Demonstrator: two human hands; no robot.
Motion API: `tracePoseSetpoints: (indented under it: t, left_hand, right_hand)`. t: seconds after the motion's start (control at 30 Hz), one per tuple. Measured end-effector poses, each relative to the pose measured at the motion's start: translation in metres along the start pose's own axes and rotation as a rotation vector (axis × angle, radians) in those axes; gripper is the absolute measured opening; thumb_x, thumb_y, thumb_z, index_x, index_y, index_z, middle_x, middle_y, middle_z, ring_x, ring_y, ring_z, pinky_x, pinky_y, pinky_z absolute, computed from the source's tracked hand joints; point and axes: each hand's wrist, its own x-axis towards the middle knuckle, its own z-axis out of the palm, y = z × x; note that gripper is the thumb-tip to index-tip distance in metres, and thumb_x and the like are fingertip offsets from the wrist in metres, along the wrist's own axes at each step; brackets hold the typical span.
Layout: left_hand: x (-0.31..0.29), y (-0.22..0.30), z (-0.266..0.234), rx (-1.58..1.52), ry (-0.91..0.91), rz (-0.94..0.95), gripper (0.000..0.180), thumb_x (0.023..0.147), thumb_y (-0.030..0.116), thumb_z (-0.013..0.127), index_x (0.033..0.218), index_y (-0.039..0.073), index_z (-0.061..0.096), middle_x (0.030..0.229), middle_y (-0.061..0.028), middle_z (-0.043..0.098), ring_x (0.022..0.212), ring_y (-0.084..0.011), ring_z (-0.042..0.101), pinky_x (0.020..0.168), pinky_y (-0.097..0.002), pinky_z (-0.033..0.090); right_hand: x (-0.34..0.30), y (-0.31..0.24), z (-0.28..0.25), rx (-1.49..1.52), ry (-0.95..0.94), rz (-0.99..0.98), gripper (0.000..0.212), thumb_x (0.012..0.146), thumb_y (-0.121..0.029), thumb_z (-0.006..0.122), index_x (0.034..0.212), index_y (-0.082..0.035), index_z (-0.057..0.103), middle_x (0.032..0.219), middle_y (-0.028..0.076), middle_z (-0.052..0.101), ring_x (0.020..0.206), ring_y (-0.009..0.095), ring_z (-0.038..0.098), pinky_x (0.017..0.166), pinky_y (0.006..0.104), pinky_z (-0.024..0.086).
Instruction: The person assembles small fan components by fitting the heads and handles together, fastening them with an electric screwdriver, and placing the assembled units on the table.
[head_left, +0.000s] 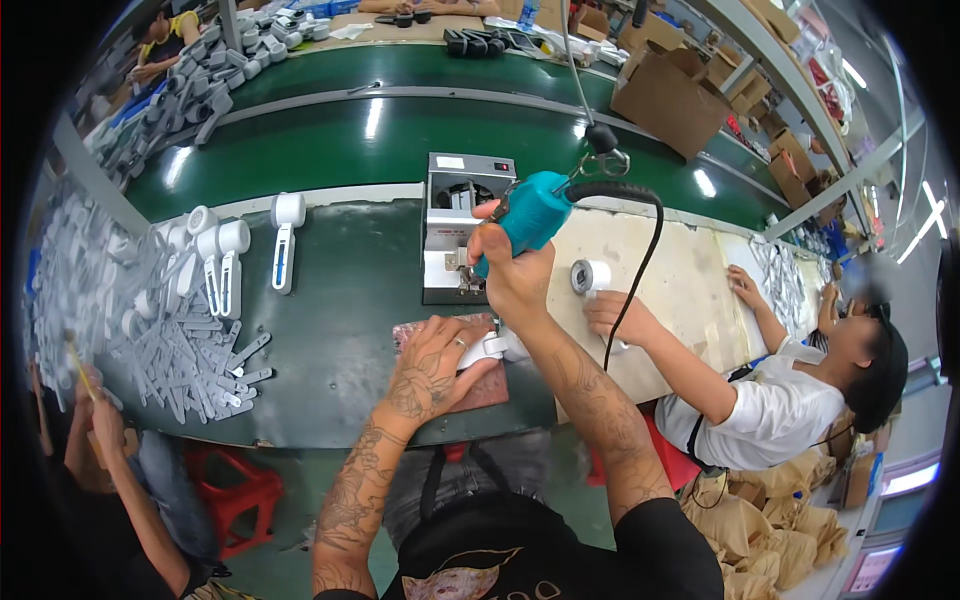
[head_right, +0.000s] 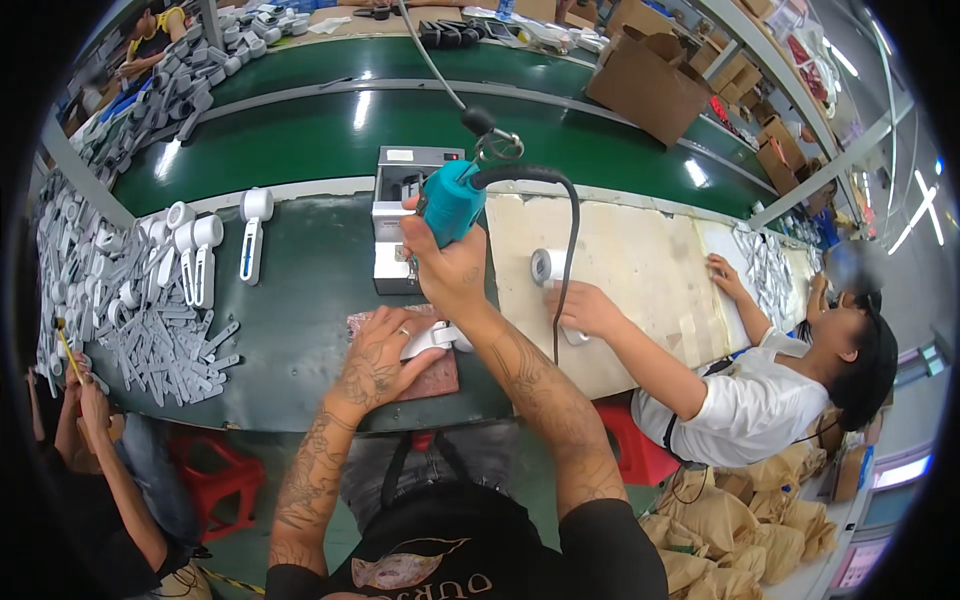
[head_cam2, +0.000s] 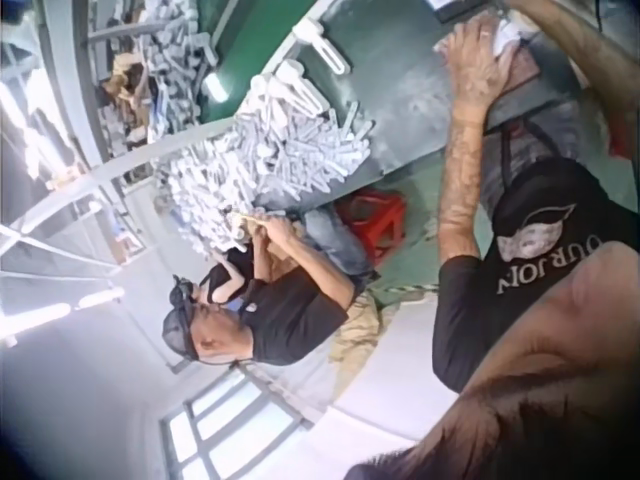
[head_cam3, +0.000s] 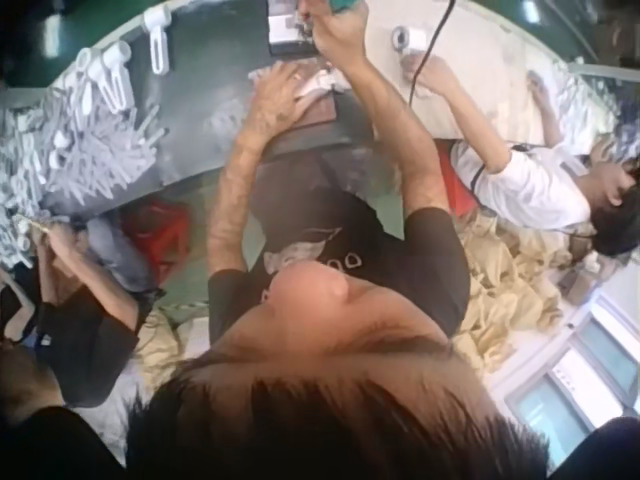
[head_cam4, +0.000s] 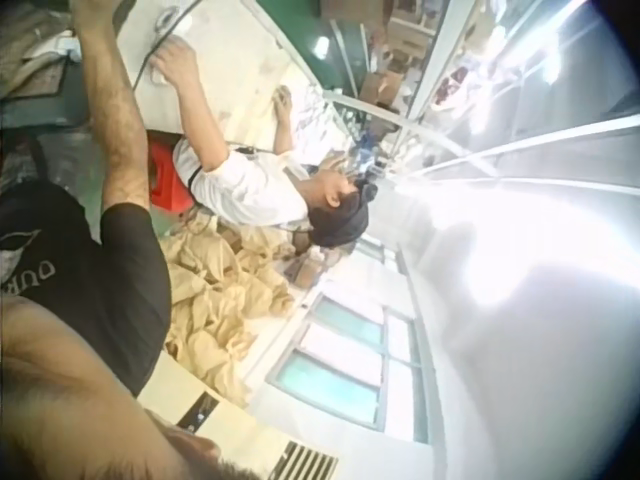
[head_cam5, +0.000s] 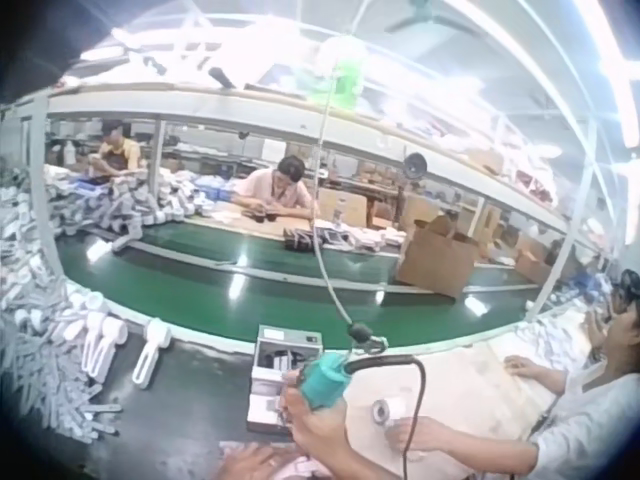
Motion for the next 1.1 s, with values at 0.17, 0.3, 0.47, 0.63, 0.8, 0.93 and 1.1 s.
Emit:
tracePoseSetpoints:
  t: [0.17, 0.3, 0.47, 0.63, 0.8, 0.93, 1.1]
  left_hand:
    - [0.0, 0.001, -0.001, 0.025, 0.004, -0.013, 0.042, 0.091, 0.039, 0.069, 0.123, 0.011, 0.068, 0.106, -0.0084, 0.062, 0.103, -0.0295, 0.057, 0.091, -0.0419, 0.048]
    - [0.002, 0.001, 0.001, -0.023, -0.009, -0.027, 0.042, 0.091, 0.039, 0.069, 0.119, 0.009, 0.068, 0.105, -0.0096, 0.061, 0.104, -0.0296, 0.057, 0.092, -0.041, 0.048]
    - [0.001, -0.002, 0.001, -0.009, 0.001, -0.067, 0.042, 0.09, 0.04, 0.07, 0.113, 0.005, 0.069, 0.106, -0.0096, 0.062, 0.103, -0.0299, 0.057, 0.091, -0.0412, 0.048]
    - [0.003, -0.002, 0.003, -0.041, -0.026, -0.058, 0.043, 0.088, 0.039, 0.071, 0.109, 0.002, 0.069, 0.105, -0.0107, 0.062, 0.102, -0.0306, 0.057, 0.089, -0.0419, 0.048]
    - [0.004, -0.001, 0.002, -0.055, -0.015, -0.053, 0.042, 0.088, 0.039, 0.072, 0.107, 0.002, 0.069, 0.104, -0.0112, 0.062, 0.101, -0.0308, 0.057, 0.089, -0.0421, 0.048]
    - [0.004, -0.002, 0.002, -0.046, -0.024, -0.058, 0.041, 0.088, 0.037, 0.072, 0.108, 0.001, 0.068, 0.104, -0.0115, 0.062, 0.101, -0.031, 0.057, 0.089, -0.0422, 0.048]
    - [0.006, 0.002, -0.002, -0.043, -0.026, -0.045, 0.041, 0.089, 0.038, 0.071, 0.108, 0.001, 0.067, 0.104, -0.0114, 0.061, 0.1, -0.031, 0.057, 0.088, -0.0423, 0.048]
  right_hand:
    - [0.001, 0.019, -0.004, -0.051, -0.039, -0.034, 0.041, 0.099, -0.04, 0.067, 0.103, 0.0, 0.056, 0.075, 0.004, 0.059, 0.066, 0.012, 0.056, 0.062, 0.0275, 0.048]
    - [-0.003, 0.017, -0.004, -0.02, -0.012, 0.026, 0.034, 0.099, -0.032, 0.068, 0.096, 0.0, 0.06, 0.072, 0.003, 0.061, 0.064, 0.01, 0.057, 0.06, 0.026, 0.047]
    - [-0.025, 0.0, -0.011, 0.062, -0.002, 0.066, 0.046, 0.097, -0.039, 0.07, 0.11, 0.003, 0.058, 0.071, 0.004, 0.058, 0.062, 0.013, 0.056, 0.057, 0.028, 0.046]
    - [-0.041, -0.017, -0.03, 0.071, 0.032, 0.119, 0.047, 0.095, -0.039, 0.072, 0.112, 0.003, 0.059, 0.073, 0.003, 0.059, 0.064, 0.012, 0.056, 0.059, 0.0265, 0.046]
    - [-0.046, -0.013, -0.035, 0.088, -0.023, 0.118, 0.039, 0.097, -0.032, 0.07, 0.114, 0.002, 0.061, 0.077, 0.002, 0.061, 0.067, 0.009, 0.056, 0.061, 0.0246, 0.046]
    - [-0.048, -0.011, -0.034, 0.107, -0.028, 0.104, 0.037, 0.098, -0.031, 0.07, 0.113, 0.002, 0.061, 0.078, 0.002, 0.061, 0.068, 0.009, 0.057, 0.062, 0.0249, 0.046]
    - [-0.055, 0.004, -0.035, 0.16, -0.011, 0.18, 0.031, 0.097, -0.026, 0.07, 0.107, 0.001, 0.061, 0.078, 0.002, 0.063, 0.069, 0.01, 0.059, 0.063, 0.0255, 0.048]
